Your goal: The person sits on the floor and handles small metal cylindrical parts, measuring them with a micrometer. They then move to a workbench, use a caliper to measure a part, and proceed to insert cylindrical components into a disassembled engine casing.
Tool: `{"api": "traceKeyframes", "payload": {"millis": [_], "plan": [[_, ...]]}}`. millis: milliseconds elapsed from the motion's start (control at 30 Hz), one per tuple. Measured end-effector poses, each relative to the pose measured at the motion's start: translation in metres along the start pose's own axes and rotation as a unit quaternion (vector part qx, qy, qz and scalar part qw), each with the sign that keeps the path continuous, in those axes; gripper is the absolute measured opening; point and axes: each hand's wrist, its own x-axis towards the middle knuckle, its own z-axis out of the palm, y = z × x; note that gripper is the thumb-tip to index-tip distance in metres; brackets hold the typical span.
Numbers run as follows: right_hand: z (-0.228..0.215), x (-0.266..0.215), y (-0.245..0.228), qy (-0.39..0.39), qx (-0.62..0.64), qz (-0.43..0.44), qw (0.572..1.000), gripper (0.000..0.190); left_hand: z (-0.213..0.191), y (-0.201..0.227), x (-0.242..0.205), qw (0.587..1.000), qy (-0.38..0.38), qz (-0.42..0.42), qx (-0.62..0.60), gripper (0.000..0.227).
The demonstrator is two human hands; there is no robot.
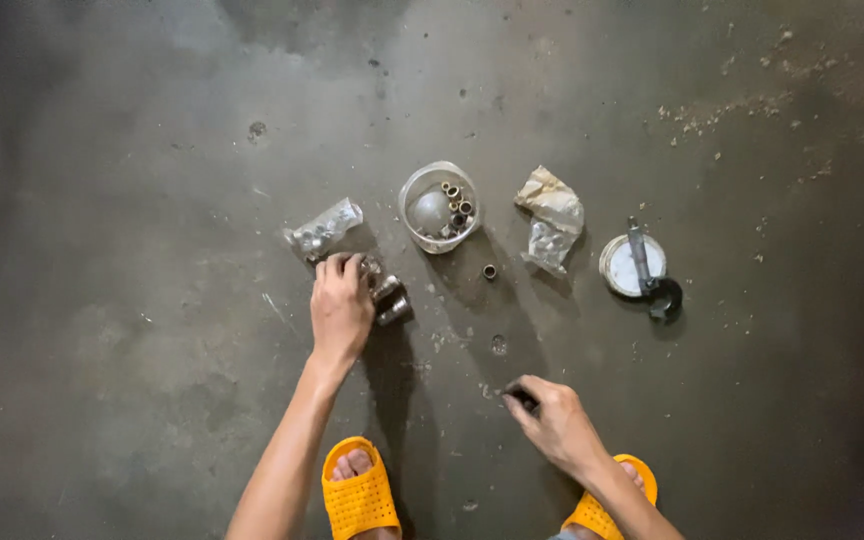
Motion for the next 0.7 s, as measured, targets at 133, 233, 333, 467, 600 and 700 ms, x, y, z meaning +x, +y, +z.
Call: {"api": "traceKeyframes", "payload": {"millis": [133,233,333,467,600,700], "plan": [[-0.006,0.021,0.009,0.018,-0.007,-0.003,1.000,0.008,0.006,0.009,0.021,0.988,0.037,0.036,-0.146,0.056],[-0.001,0.043,0.031,-0.002,-0.019,-0.030,0.999,0.010,0.014,0.022,0.039,0.986,-0.006,0.067,-0.150,0.117],[-0.010,0.056,0.007,0.084,-0.011,-0.096,0.992,0.014,0.019,0.036,0.057,0.966,-0.074,0.042,-0.245,0.141],[-0.013,0.087,-0.014,0.131,-0.083,-0.123,0.980,0.018,0.053,0.030,0.061,0.964,-0.082,0.025,-0.251,0.140],[-0.011,0.138,-0.033,0.087,-0.244,-0.133,0.957,0.037,0.049,0.038,0.060,0.958,-0.058,-0.007,-0.282,0.130],[0.015,0.163,0.015,0.085,-0.294,-0.179,0.935,0.027,0.045,0.037,0.058,0.953,-0.061,-0.004,-0.295,0.126]]}}
